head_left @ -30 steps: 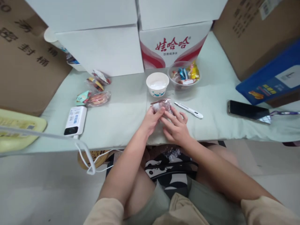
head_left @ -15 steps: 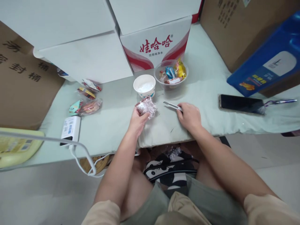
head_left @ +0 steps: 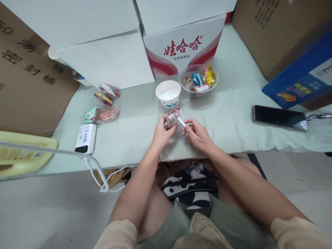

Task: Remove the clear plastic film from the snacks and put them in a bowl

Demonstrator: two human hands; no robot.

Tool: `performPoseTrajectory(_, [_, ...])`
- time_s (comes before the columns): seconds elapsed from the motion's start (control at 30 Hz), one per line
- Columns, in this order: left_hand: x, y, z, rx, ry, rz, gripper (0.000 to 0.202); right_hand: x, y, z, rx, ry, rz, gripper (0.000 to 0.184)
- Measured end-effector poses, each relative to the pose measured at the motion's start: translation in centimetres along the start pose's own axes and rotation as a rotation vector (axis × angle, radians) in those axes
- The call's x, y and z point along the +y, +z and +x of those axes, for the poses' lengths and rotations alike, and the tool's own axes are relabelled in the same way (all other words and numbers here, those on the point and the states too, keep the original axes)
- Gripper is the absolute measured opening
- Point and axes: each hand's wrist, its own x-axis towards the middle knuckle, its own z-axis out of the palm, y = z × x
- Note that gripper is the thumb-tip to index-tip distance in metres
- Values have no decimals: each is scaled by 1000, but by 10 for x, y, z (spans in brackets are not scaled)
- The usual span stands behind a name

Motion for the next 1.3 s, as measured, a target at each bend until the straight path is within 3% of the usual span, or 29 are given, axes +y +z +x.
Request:
performPoseTrajectory(0.2, [-1, -1, -1, -2, 20, -77, 52, 4, 5, 1, 16, 57, 29, 26])
performPoseTrajectory(0.37, [-1, 1, -2, 3, -5, -304, 56, 3, 6, -2, -28, 81, 70, 24])
performPoseTrajectory(0.5, [5, -3, 0, 73, -87, -505, 58, 1, 5, -4, -78, 87, 42, 21])
performPoseTrajectory(0.67, [16, -25, 5, 229, -64, -577, 53, 2, -4, -2, -98, 96, -62, 25])
performPoseTrajectory(0.8, [13, -32, 2, 253, -41, -414, 62, 10, -26, 4, 162, -18, -439, 27])
performPoseTrajectory(0.9, [8, -23, -5, 124, -19, -109, 50, 17, -43, 8, 277, -73, -744, 27])
performPoseTrajectory(1.0, [8, -14, -13, 2, 22, 218, 35, 21, -52, 10, 343, -75, -902, 29])
performPoseTrajectory(1.1, [11, -15, -16, 47, 50, 431, 37, 20, -52, 9, 449, -126, -951, 30])
performPoseTrajectory(1.17, [9, -21, -15, 105, 88, 508, 46, 17, -48, 7, 437, -156, -940, 30])
performPoseTrajectory(1.3, [0, -37, -10, 195, 263, 622, 83, 13, -36, 5, 337, -188, -913, 30])
